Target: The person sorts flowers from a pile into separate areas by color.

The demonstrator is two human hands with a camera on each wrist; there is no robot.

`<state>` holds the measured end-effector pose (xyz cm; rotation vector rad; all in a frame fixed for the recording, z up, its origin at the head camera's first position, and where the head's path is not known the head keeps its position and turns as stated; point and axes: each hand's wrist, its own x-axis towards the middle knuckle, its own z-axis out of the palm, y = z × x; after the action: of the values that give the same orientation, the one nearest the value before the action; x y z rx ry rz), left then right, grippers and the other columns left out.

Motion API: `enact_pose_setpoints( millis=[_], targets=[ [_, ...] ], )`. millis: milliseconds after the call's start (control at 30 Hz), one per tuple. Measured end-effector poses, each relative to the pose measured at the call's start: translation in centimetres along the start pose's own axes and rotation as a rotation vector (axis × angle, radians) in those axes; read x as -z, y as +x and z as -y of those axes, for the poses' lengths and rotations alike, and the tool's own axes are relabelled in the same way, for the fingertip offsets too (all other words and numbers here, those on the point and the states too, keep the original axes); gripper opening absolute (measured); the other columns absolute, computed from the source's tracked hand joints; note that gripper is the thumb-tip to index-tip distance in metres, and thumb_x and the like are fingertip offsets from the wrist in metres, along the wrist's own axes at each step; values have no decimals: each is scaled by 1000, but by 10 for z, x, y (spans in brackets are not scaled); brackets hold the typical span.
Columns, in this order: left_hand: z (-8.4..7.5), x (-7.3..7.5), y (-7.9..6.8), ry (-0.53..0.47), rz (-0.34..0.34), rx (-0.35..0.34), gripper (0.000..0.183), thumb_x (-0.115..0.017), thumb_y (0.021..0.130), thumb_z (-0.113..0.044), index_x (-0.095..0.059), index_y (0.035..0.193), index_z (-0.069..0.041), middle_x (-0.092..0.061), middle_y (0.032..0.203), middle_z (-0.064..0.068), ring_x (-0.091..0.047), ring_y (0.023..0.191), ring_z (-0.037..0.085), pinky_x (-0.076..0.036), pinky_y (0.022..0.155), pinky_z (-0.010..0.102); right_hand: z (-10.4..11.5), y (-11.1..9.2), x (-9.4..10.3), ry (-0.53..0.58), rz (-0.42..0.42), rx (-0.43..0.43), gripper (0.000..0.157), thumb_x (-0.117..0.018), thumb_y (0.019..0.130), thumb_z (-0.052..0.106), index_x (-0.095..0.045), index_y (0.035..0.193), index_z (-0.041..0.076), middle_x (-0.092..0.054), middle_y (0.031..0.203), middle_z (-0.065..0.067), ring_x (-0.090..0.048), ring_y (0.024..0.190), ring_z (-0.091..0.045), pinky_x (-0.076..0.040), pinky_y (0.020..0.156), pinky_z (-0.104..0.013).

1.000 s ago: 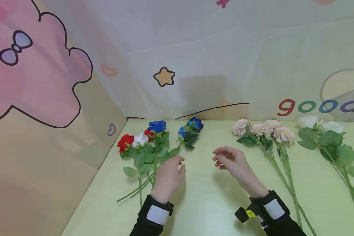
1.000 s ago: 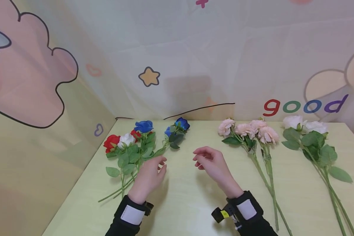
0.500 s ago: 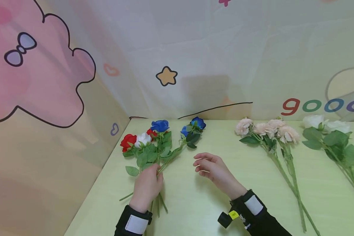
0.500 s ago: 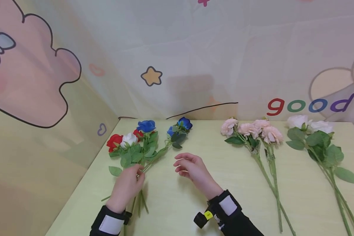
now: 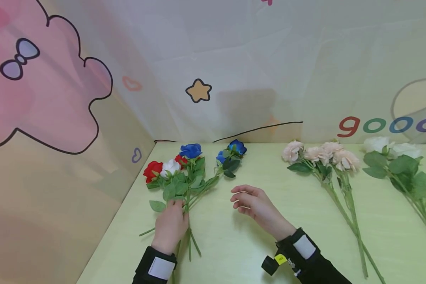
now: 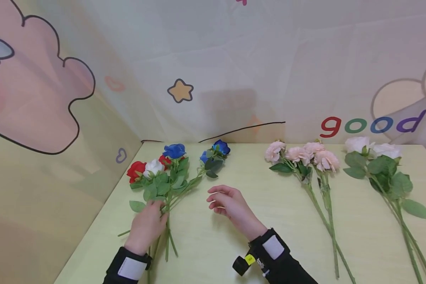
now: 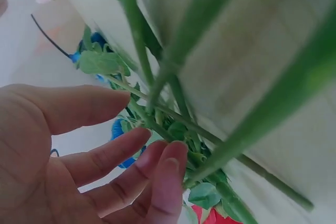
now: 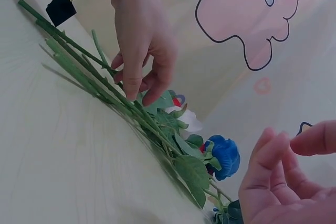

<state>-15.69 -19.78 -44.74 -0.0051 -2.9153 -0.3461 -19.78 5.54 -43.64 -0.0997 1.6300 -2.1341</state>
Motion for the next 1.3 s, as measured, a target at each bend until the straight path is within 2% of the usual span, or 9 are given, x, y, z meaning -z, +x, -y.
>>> enact_pose_setpoints(
  millis=[167, 333, 467, 567, 800, 1067, 1300],
  targets=[
    [6, -2, 4, 44, -13, -10, 20, -74, 84, -6, -67, 100, 5, -62, 97, 21, -65, 67, 33, -54, 54, 43, 0, 0, 1, 5, 14, 2, 18, -55, 101, 11, -59, 116, 0, -66, 87, 4, -62, 78, -10, -52, 72, -18],
    [10, -2, 8, 66, 38, 6, 12, -71, 85, -4, -67, 93, 5, -63, 93, 20, -66, 71, 36, -55, 58, 46, 0, 0, 2, -1, 28, 8, 15, -54, 101, 11, -60, 112, 3, -66, 87, 3, -62, 77, -9, -52, 71, -17],
    [11, -2, 9, 67, 43, -7, 3, -69, 84, -1, -68, 84, 2, -67, 82, 18, -68, 73, 37, -55, 58, 47, 0, 1, 3, -7, 34, 8, 14, -54, 102, 11, -60, 112, 4, -65, 87, 3, -62, 76, -9, -52, 71, -17],
    [12, -2, 10, 50, 33, -22, 7, -67, 85, 2, -69, 78, -1, -67, 77, 15, -68, 70, 35, -53, 55, 45, 1, 1, 4, -18, 32, 8, 16, -53, 102, 11, -59, 114, 2, -65, 88, 3, -62, 77, -9, -52, 71, -17],
    [12, -1, 10, -44, 72, -44, 6, -68, 86, 4, -70, 82, 0, -68, 79, 14, -68, 70, 30, -54, 57, 40, 2, 1, 6, -36, 27, 9, 16, -53, 102, 12, -58, 114, 2, -65, 89, 2, -62, 78, -10, -52, 72, -18],
    [12, 1, 10, -149, 118, -33, 5, -65, 91, 1, -69, 88, 0, -67, 81, 10, -63, 71, 21, -52, 61, 36, 4, 0, 7, -27, 20, 6, 14, -53, 102, 12, -59, 112, 4, -65, 88, 3, -62, 77, -9, -52, 71, -18],
    [11, 6, 11, -295, 177, -62, 7, -64, 94, -1, -70, 97, 0, -69, 84, 9, -57, 69, 13, -48, 61, 27, 3, 0, 8, -19, 26, 11, 13, -53, 102, 11, -59, 111, 4, -65, 87, 3, -62, 76, -8, -51, 71, -17]
  ],
)
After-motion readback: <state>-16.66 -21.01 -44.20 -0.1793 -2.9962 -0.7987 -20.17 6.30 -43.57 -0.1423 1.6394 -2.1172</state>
